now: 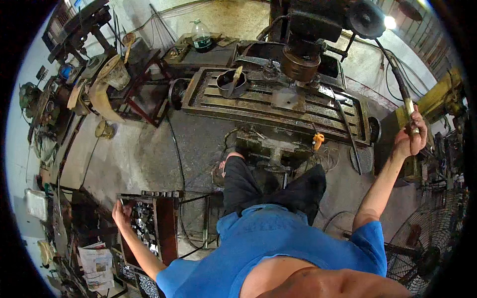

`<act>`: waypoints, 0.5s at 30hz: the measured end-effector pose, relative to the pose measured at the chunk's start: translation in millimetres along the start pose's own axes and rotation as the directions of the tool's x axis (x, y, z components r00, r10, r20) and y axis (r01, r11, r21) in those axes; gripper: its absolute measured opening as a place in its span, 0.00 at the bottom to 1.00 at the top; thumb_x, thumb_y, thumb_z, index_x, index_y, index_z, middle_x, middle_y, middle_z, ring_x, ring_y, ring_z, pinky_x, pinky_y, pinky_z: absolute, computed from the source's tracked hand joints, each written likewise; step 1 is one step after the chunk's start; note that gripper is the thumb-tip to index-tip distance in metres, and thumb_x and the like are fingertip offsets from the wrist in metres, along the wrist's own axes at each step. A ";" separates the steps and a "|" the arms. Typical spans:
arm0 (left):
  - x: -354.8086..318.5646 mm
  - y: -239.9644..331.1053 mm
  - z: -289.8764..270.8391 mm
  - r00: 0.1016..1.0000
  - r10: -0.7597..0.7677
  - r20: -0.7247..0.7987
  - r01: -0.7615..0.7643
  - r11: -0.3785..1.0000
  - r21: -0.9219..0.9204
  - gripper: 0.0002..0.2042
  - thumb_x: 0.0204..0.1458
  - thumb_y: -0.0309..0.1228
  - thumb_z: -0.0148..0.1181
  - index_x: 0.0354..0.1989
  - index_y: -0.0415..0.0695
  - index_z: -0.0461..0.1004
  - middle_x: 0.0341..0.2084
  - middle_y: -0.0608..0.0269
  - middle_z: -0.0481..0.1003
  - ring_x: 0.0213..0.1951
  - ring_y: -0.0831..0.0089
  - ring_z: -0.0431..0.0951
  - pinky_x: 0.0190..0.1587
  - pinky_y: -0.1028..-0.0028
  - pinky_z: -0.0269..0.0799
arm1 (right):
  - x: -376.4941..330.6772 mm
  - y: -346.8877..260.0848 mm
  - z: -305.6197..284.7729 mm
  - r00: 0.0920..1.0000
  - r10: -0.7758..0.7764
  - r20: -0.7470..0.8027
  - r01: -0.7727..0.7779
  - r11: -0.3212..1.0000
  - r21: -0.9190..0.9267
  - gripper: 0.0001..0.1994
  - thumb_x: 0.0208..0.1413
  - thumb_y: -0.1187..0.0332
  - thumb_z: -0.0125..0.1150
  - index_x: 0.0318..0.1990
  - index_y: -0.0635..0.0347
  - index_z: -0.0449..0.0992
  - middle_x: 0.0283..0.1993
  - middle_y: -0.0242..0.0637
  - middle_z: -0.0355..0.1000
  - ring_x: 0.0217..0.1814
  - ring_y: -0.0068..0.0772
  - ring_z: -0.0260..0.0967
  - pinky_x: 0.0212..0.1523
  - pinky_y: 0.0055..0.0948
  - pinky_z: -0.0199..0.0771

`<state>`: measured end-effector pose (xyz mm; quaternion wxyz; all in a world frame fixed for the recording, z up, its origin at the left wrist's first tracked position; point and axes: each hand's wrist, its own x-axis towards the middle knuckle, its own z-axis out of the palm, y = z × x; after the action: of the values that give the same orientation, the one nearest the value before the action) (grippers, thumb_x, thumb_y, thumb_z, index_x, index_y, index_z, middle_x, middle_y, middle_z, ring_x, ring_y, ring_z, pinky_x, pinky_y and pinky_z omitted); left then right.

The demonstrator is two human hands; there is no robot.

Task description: The person operates a drilling machine by placing metal components onto the worktable, using a brush to clear debris, and lowering the drill head to process each piece before placing them back into a storage bin.

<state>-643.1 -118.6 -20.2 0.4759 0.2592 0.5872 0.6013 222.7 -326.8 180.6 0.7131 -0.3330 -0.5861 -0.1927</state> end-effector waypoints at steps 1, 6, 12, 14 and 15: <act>-3.0 8.4 22.5 0.998 0.050 0.038 -0.045 0.991 -0.126 0.15 0.52 0.30 0.52 0.46 0.35 0.65 0.37 0.54 0.72 0.37 0.62 0.73 0.43 0.60 0.72 | -0.5 -2.5 1.6 0.998 0.016 -0.054 -0.016 1.000 0.004 0.13 0.41 0.72 0.44 0.33 0.68 0.71 0.40 0.51 0.68 0.51 0.53 0.61 0.59 0.57 0.48; 31.2 -6.1 171.8 0.936 0.130 0.327 0.025 0.902 -0.431 0.18 0.50 0.34 0.52 0.46 0.37 0.66 0.40 0.52 0.71 0.43 0.55 0.72 0.52 0.58 0.62 | 6.4 -7.3 -23.2 0.974 0.162 -0.156 -0.144 0.982 0.122 0.14 0.35 0.76 0.42 0.32 0.69 0.70 0.39 0.53 0.69 0.53 0.57 0.60 0.59 0.55 0.50; 9.3 -35.3 338.6 0.821 0.148 0.551 0.245 0.780 -0.575 0.15 0.50 0.31 0.54 0.45 0.37 0.66 0.29 0.57 0.71 0.29 0.70 0.70 0.36 0.71 0.69 | 31.3 -3.7 -20.5 0.995 0.096 0.000 -0.096 0.995 0.039 0.13 0.39 0.74 0.41 0.33 0.68 0.69 0.38 0.49 0.67 0.47 0.45 0.62 0.60 0.56 0.47; 8.9 -42.4 366.9 0.767 0.130 0.628 0.286 0.807 -0.516 0.15 0.49 0.31 0.55 0.43 0.37 0.67 0.27 0.59 0.71 0.28 0.71 0.70 0.32 0.73 0.67 | 35.1 -8.2 -16.7 0.998 0.056 0.030 -0.057 0.998 0.028 0.13 0.42 0.72 0.41 0.33 0.69 0.70 0.40 0.51 0.67 0.47 0.46 0.63 0.61 0.53 0.47; 15.1 -49.5 378.3 0.776 0.082 0.626 0.281 0.843 -0.459 0.14 0.49 0.31 0.55 0.41 0.37 0.68 0.25 0.59 0.70 0.25 0.71 0.70 0.28 0.75 0.66 | 39.3 -8.0 -19.1 0.998 0.049 0.034 -0.050 0.998 0.025 0.13 0.42 0.72 0.41 0.33 0.69 0.70 0.39 0.51 0.67 0.47 0.46 0.63 0.61 0.53 0.48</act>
<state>-306.8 61.4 -4.5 0.7273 0.2688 0.2213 0.5914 240.2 -341.2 218.7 0.7120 -0.3412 -0.5919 -0.1617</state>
